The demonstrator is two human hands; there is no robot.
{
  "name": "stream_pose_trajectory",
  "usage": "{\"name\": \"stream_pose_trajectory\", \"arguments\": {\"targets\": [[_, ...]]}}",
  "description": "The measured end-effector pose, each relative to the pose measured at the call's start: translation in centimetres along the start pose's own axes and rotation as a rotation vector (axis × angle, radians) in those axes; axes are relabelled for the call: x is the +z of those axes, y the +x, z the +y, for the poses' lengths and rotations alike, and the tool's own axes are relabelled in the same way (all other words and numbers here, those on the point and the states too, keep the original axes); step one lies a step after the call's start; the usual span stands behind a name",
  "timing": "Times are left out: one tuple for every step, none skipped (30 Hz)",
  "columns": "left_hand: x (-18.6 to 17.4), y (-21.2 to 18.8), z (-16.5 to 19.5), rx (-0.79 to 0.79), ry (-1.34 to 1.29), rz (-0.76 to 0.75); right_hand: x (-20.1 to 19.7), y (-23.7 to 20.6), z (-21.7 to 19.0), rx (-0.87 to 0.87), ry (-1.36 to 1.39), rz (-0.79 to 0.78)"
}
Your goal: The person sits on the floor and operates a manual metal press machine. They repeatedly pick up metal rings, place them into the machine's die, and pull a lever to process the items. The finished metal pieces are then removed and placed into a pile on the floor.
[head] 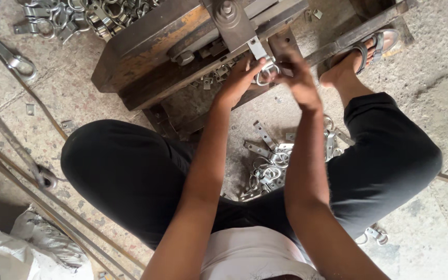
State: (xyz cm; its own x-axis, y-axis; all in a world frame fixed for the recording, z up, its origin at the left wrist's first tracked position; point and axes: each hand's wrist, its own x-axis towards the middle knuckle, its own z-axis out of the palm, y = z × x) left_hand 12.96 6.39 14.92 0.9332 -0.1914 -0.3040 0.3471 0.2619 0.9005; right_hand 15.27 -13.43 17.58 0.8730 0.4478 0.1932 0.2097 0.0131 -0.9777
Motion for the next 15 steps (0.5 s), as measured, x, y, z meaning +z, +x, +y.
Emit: {"name": "stream_pose_trajectory", "arguments": {"targets": [[0.1,0.1,0.1,0.011,-0.039,-0.018,-1.7,-1.1,1.0,0.193,0.095,0.132],[0.1,0.3,0.1,0.025,-0.077,-0.036,-3.0,-2.1,2.3,0.383,0.191,0.261],[0.2,0.6,0.1,0.032,-0.094,-0.028,-4.1,-2.6,4.0,0.512,0.105,0.295],[0.3,0.9,-0.1,0.035,-0.115,-0.019,-4.4,-3.5,5.8,0.674,-0.064,0.29],[0.5,1.1,-0.3,0.038,-0.135,-0.011,-4.4,-4.3,7.6,0.83,-0.241,0.251],[0.6,1.3,-0.6,0.051,-0.153,-0.004,-4.0,-5.1,9.3,0.938,-0.433,0.122],[0.7,1.3,-0.8,0.066,-0.171,0.007,-2.7,-6.3,10.4,1.034,-0.624,-0.05],[0.8,1.4,-1.0,0.08,-0.186,0.021,-1.4,-7.7,11.1,1.091,-0.757,-0.217],[0.9,1.4,-1.1,0.091,-0.197,0.019,0.7,-9.7,11.9,1.182,-0.902,-0.382],[0.9,1.3,-1.2,0.103,-0.206,0.017,2.6,-11.4,12.6,1.262,-1.046,-0.552],[1.0,1.3,-1.2,0.115,-0.214,0.015,4.3,-12.7,12.8,1.286,-1.061,-0.506],[1.0,1.2,-1.1,0.121,-0.204,0.028,5.4,-13.8,12.7,1.311,-1.076,-0.459],[1.0,1.1,-0.9,0.127,-0.194,0.04,6.1,-14.6,12.6,1.232,-1.102,-0.436],[1.0,1.0,-0.8,0.135,-0.184,0.051,6.8,-14.9,12.6,1.151,-1.126,-0.408],[1.0,0.9,-0.6,0.114,-0.164,0.044,7.0,-14.9,12.6,1.071,-1.147,-0.377]]}}
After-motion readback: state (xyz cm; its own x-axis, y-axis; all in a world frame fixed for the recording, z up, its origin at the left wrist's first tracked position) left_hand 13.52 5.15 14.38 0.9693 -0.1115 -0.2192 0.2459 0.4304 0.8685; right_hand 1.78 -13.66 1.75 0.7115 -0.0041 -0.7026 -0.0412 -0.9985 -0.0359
